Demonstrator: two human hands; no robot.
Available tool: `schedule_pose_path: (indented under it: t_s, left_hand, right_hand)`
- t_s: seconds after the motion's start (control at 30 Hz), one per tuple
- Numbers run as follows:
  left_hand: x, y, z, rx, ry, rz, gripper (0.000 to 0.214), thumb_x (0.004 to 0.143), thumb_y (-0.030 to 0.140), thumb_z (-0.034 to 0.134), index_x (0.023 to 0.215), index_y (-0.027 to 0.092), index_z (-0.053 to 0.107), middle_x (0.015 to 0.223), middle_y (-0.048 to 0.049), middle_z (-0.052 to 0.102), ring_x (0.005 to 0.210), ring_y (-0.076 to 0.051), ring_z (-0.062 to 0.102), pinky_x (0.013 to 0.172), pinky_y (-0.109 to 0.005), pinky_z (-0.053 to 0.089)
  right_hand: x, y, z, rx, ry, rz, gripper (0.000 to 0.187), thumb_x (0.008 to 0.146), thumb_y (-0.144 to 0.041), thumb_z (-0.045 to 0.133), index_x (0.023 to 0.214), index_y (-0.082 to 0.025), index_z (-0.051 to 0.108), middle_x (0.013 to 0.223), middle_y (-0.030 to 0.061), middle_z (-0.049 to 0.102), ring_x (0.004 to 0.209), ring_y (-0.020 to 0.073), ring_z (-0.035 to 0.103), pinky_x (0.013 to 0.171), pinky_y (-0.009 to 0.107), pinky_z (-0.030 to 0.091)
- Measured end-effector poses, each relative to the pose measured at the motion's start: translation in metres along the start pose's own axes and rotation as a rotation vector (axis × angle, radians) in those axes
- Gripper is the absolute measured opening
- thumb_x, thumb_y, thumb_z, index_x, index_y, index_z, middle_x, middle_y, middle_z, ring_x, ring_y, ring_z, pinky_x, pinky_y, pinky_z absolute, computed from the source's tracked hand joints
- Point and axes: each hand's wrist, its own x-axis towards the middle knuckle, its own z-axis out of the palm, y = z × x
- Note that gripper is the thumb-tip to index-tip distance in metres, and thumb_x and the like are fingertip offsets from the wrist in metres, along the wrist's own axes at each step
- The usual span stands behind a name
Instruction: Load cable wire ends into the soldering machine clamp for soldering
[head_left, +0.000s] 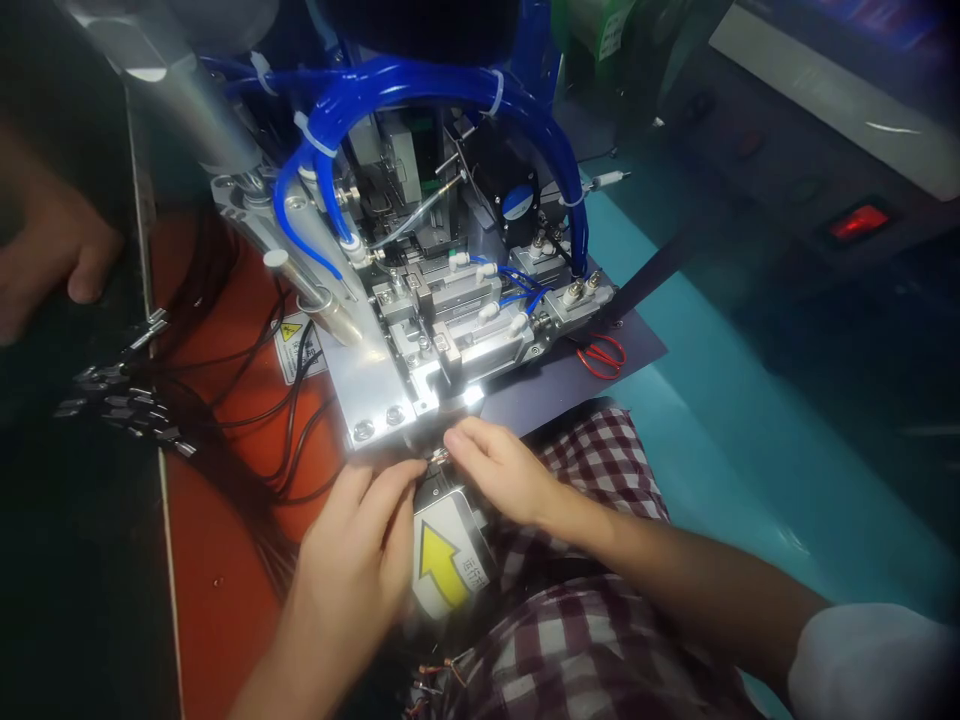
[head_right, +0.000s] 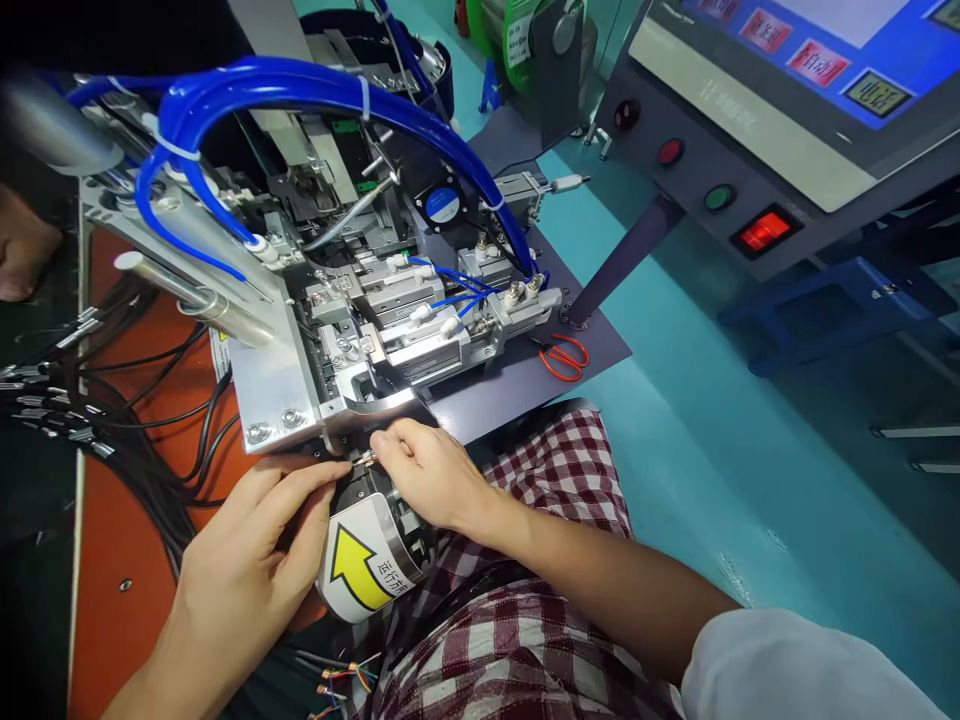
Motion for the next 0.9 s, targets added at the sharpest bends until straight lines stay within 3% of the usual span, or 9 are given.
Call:
schedule_pose_path:
  t_s: [0.13,0.23,0.37,0.53,0.67,0.77,0.9]
  left_hand:
    - [-0.001,-0.006,-0.003,0.076,-0.067,0.045,0.026,0.101,0.019,0.043,0.114,0.017,0.065,0.099,-0.0041,0.058,0.084,-0.013,0.062,0.069,-0.021,0.048]
    - [-0.002,-0.008,-0.003,0.140,-0.050,0.103,0.028,0.101,0.018,0.041,0.114,0.014,0.065,0.100,-0.0052,0.056,0.083,-0.014,0.061,0.068,-0.021,0.048]
    - [-0.003,-0.008,-0.002,0.120,-0.025,0.154,0.027,0.099,0.011,0.041,0.116,0.012,0.063,0.100,-0.0052,0.055,0.086,-0.013,0.060,0.071,-0.019,0.048]
    - [-0.003,-0.008,-0.002,0.083,-0.018,0.146,0.027,0.098,0.008,0.044,0.117,0.013,0.062,0.103,-0.0054,0.055,0.092,-0.013,0.059,0.079,-0.018,0.048]
    - [-0.001,-0.006,-0.004,0.140,-0.035,0.159,0.028,0.099,0.011,0.041,0.117,0.012,0.062,0.099,-0.0056,0.054,0.085,-0.014,0.059,0.069,-0.019,0.049]
    - [-0.002,-0.004,-0.006,0.219,-0.053,0.158,0.033,0.100,0.011,0.037,0.118,0.013,0.064,0.095,-0.0050,0.052,0.076,-0.013,0.058,0.059,-0.020,0.047]
    - [-0.004,-0.005,-0.005,0.201,-0.060,0.139,0.034,0.098,0.008,0.038,0.120,0.014,0.064,0.096,-0.0046,0.052,0.078,-0.013,0.059,0.062,-0.019,0.048]
  right_hand:
    - [0.002,0.006,0.007,0.102,0.023,-0.036,0.025,0.092,-0.037,0.050,0.075,-0.020,0.050,0.062,-0.0056,0.044,0.058,0.0106,0.040,0.057,0.026,0.033]
    - [0.004,0.012,0.009,0.185,0.034,-0.094,0.024,0.092,-0.036,0.050,0.075,-0.020,0.049,0.062,-0.0060,0.041,0.056,0.0103,0.038,0.055,0.026,0.032]
    - [0.005,0.013,0.008,0.116,0.069,-0.198,0.020,0.091,-0.031,0.052,0.074,-0.020,0.050,0.061,-0.0056,0.043,0.057,0.0101,0.040,0.056,0.026,0.033]
    - [0.003,0.009,0.005,0.068,0.078,-0.215,0.019,0.090,-0.029,0.052,0.073,-0.020,0.049,0.059,-0.0062,0.041,0.054,0.0093,0.038,0.053,0.025,0.030]
    - [0.002,0.008,0.009,0.200,0.092,-0.110,0.020,0.088,-0.031,0.055,0.073,-0.020,0.050,0.059,-0.0066,0.041,0.053,0.0089,0.038,0.052,0.025,0.030]
    - [0.003,0.009,0.011,0.390,0.033,0.006,0.026,0.087,-0.039,0.058,0.073,-0.020,0.050,0.057,-0.0075,0.042,0.052,0.0084,0.038,0.051,0.024,0.031]
    - [0.006,0.014,0.007,0.483,-0.060,0.077,0.038,0.087,-0.054,0.056,0.075,-0.019,0.051,0.055,-0.0064,0.048,0.047,0.0075,0.036,0.048,0.024,0.028]
